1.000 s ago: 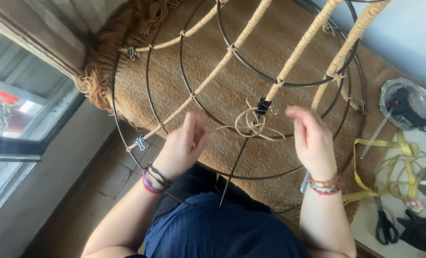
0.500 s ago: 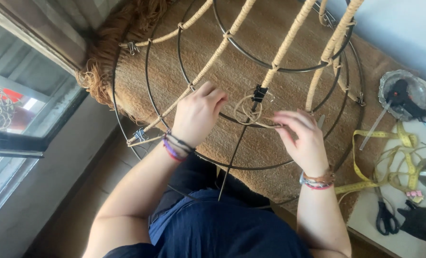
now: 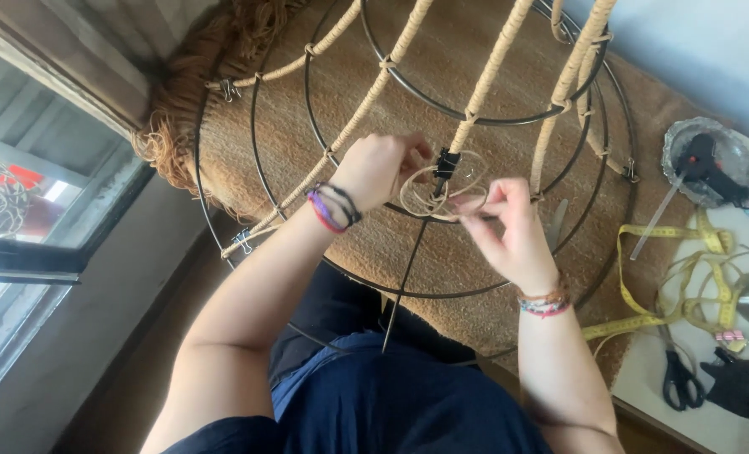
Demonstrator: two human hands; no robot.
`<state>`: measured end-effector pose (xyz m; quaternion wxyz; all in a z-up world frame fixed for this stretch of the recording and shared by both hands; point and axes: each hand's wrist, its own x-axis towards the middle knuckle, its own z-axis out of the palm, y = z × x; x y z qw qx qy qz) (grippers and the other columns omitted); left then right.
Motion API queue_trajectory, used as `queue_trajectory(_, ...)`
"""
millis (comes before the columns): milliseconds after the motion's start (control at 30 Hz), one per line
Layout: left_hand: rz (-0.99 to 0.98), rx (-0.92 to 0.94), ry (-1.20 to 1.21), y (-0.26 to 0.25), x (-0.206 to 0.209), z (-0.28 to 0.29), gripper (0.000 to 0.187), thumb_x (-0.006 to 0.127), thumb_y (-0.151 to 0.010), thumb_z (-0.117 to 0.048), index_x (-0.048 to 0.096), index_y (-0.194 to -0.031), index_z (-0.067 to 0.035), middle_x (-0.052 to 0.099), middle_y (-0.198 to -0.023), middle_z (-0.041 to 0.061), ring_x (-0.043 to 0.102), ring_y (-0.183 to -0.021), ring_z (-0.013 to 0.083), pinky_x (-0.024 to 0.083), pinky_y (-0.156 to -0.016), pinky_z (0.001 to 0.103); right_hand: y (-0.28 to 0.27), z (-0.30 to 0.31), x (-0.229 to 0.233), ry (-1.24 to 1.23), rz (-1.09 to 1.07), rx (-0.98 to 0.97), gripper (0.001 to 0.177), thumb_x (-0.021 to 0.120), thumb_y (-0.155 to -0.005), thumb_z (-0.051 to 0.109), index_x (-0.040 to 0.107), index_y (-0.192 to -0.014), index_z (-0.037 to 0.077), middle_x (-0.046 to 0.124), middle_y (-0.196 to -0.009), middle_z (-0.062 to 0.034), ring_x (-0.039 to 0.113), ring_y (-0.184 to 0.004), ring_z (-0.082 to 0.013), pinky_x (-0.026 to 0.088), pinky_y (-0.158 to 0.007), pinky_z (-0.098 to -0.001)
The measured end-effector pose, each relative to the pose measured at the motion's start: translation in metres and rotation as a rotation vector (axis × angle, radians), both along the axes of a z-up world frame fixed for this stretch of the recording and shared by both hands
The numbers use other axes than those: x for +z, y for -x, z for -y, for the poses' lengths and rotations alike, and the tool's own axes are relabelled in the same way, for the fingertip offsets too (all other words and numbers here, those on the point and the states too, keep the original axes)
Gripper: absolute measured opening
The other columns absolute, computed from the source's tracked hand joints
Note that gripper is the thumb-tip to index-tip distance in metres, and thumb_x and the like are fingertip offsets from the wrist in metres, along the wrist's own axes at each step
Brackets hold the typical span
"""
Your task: Weaving rope around a metal frame to create a furniture piece
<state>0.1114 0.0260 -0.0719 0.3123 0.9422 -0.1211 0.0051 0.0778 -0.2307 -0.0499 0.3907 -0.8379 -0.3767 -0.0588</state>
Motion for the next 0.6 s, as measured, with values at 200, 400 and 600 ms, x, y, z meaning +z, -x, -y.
queue_trajectory(200,0.714,0.206,0.461,0.122,0.035,0.017,0.016,0.058,-0.094,0.005,0.065,-0.103,-0.007,0.057,-0.096,0.008,0.058,-0.100,0.0336,0.052,-0.091,0.046,0.059,0.003,0.013,-0.134,0.271,0.099,0.026,0.074,-0.085,0.000,0.061,-0.103,0.012,0.070,-0.092,-0.0021,0.069,-0.094,-0.0228,0.050,-0.105,-0.0528)
queue_trajectory(400,-0.399,0.177,1.798,0.179,0.036,0.054,0.004,0.052,-0.106,-0.017,0.049,-0.108,-0.015,0.072,-0.098,0.013,0.073,-0.099,0.0224,0.054,-0.089,0.030,0.085,-0.007,0.009,0.007,0.258,0.304,0.027,0.073,-0.089,0.010,0.062,-0.114,0.009,0.066,-0.082,-0.0057,0.070,-0.073,-0.0296,0.060,-0.068,-0.0443)
queue_trajectory(600,0.260,0.401,0.512,0.156,-0.005,-0.021,0.011,0.063,-0.096,0.000,0.061,-0.104,-0.007,0.060,-0.074,0.001,0.054,-0.060,0.0100,0.045,-0.055,0.023,0.083,0.076,0.038,0.113,0.309,-0.068,0.013,0.085,-0.077,0.006,0.073,-0.080,0.001,0.058,-0.069,-0.0049,0.049,-0.065,-0.0179,0.045,-0.072,-0.0326)
